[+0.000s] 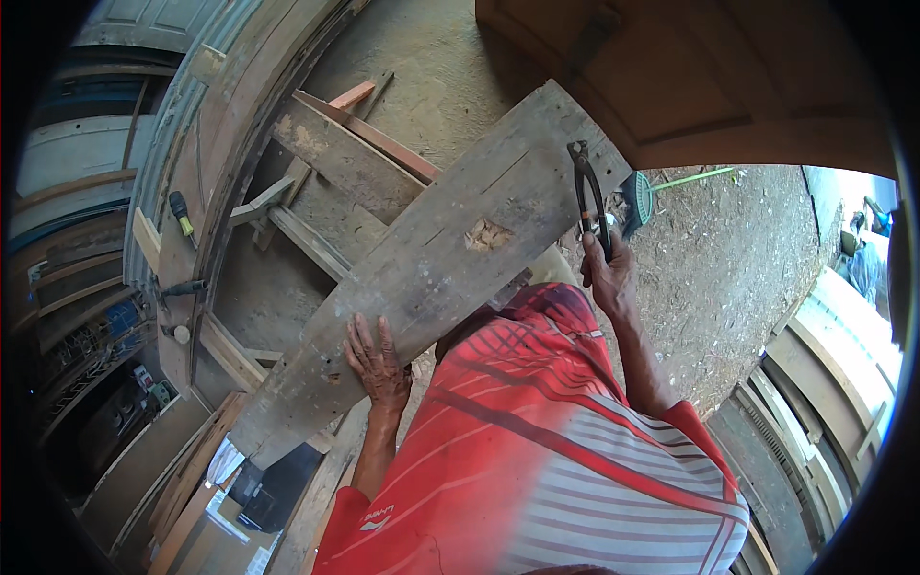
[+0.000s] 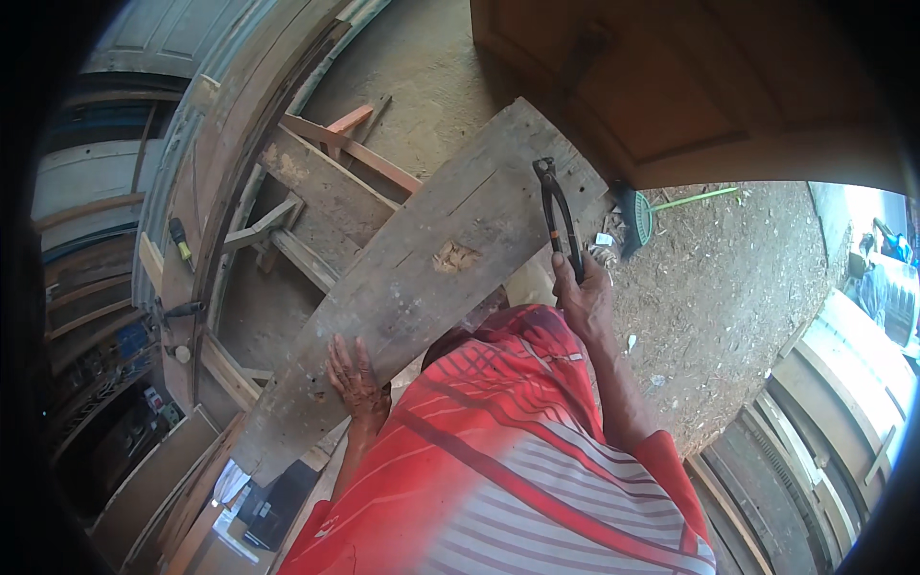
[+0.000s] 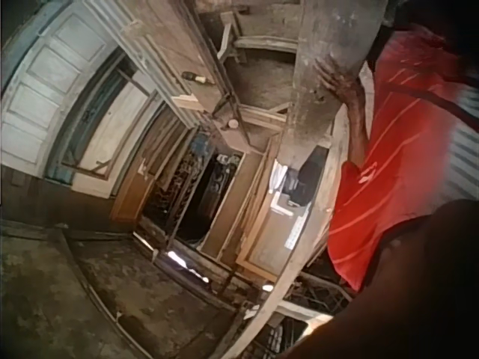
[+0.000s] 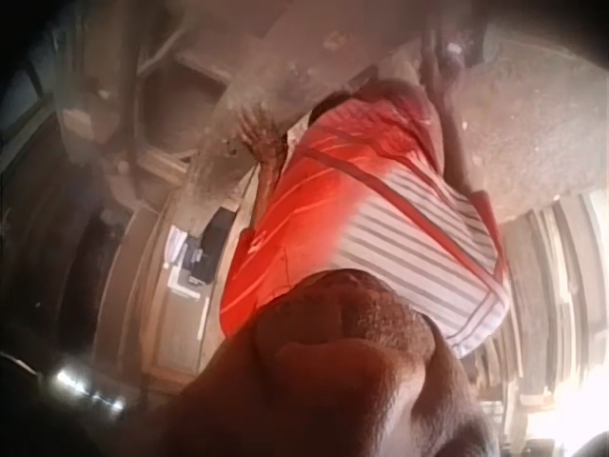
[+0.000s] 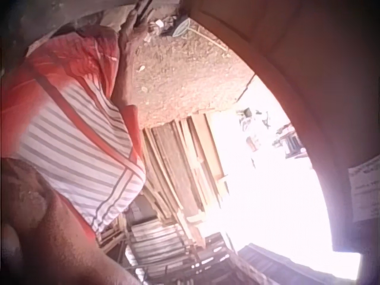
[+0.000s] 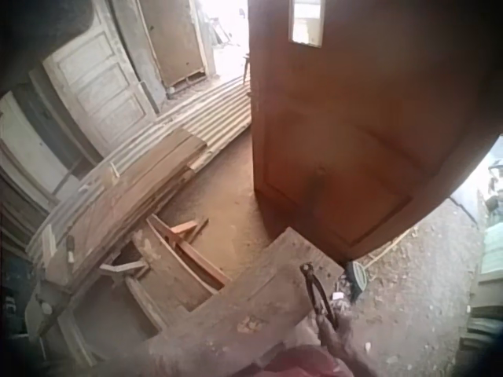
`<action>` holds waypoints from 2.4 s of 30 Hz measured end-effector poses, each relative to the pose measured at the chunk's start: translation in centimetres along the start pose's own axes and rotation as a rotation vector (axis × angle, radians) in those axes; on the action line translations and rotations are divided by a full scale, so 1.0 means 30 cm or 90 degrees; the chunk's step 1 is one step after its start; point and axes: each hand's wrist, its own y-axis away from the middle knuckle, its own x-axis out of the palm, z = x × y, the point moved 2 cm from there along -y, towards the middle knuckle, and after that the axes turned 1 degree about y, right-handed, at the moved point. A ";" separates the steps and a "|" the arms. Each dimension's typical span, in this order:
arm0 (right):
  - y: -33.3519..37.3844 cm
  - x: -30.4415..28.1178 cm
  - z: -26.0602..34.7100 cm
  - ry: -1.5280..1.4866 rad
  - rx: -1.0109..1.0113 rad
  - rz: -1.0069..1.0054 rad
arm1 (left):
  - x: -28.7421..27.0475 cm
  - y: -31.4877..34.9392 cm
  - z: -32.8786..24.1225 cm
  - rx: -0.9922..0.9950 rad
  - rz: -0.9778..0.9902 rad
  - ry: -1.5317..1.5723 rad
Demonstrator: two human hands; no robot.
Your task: The person uses a hammer and a pair of pincers to remove nails from a wooden board, then uses a hammer and chisel to carve out a section of a wooden door.
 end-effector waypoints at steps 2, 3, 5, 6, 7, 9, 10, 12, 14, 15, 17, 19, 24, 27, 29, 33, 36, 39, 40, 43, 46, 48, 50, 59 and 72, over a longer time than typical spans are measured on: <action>0.011 -0.032 0.009 -0.007 0.028 0.013 | -0.023 0.006 -0.011 -0.014 0.010 0.020; 0.014 -0.051 0.010 -0.003 0.033 0.017 | -0.029 0.003 -0.009 -0.015 0.042 0.023; 0.009 -0.076 0.013 -0.007 0.053 0.054 | -0.082 -0.027 -0.022 -0.022 0.071 0.016; -0.010 -0.086 0.010 -0.010 0.063 0.072 | -0.128 -0.053 -0.041 -0.029 0.075 0.070; -0.036 -0.094 -0.004 -0.012 0.069 0.085 | -0.162 -0.062 -0.058 -0.041 0.084 0.123; -0.079 -0.124 -0.061 0.013 0.100 0.154 | -0.176 -0.131 -0.079 -0.011 0.056 0.111; -0.096 -0.144 -0.076 0.008 0.110 0.177 | -0.179 -0.186 -0.093 0.030 0.009 0.103; -0.133 -0.153 -0.089 0.029 0.059 0.227 | -0.213 -0.367 -0.224 0.013 -0.069 0.181; -0.164 -0.187 -0.011 0.090 0.103 0.290 | -0.211 -0.561 -0.364 0.038 -0.121 0.242; -0.179 -0.199 0.020 0.067 0.080 0.302 | -0.196 -0.662 -0.429 0.038 -0.132 0.240; -0.213 -0.233 0.047 0.035 0.050 0.335 | -0.177 -0.863 -0.556 0.025 -0.142 0.216; -0.235 -0.279 0.036 0.002 0.046 0.379 | -0.136 -1.040 -0.630 0.025 -0.131 0.213; -0.310 -0.332 0.134 0.142 0.043 0.414 | -0.078 -1.243 -0.668 -0.120 0.214 0.367; -0.338 -0.340 0.114 0.138 0.086 0.437 | -0.023 -1.259 -0.634 -0.138 0.329 0.381; -0.345 -0.337 0.100 0.129 0.085 0.445 | -0.026 -1.260 -0.622 -0.109 0.356 0.455; -0.366 -0.344 0.093 0.169 0.066 0.477 | -0.047 -1.232 -0.622 -0.067 0.279 0.477; -0.374 -0.351 0.109 0.220 0.055 0.489 | -0.042 -1.207 -0.622 -0.074 0.266 0.473; -0.376 -0.361 0.137 0.261 0.035 0.504 | -0.051 -1.187 -0.618 -0.070 0.236 0.465; -0.372 -0.361 0.129 0.262 0.033 0.508 | -0.060 -1.184 -0.620 -0.068 0.252 0.455; -0.363 -0.355 0.104 0.211 0.023 0.506 | -0.066 -1.152 -0.622 -0.072 0.221 0.441; -0.347 -0.316 0.122 0.188 -0.008 0.515 | -0.093 -1.112 -0.593 -0.081 0.149 0.423; -0.318 -0.291 0.146 0.163 0.006 0.521 | -0.122 -1.082 -0.554 -0.095 0.115 0.403; -0.300 -0.264 0.147 0.179 -0.032 0.549 | -0.164 -1.053 -0.509 -0.079 0.109 0.379; -0.218 -0.139 0.226 0.113 -0.167 0.470 | -0.190 -0.909 -0.284 -0.077 -0.132 0.256; -0.355 0.120 0.271 0.394 -0.617 -0.082 | -0.010 -0.270 0.315 -0.321 -0.229 0.195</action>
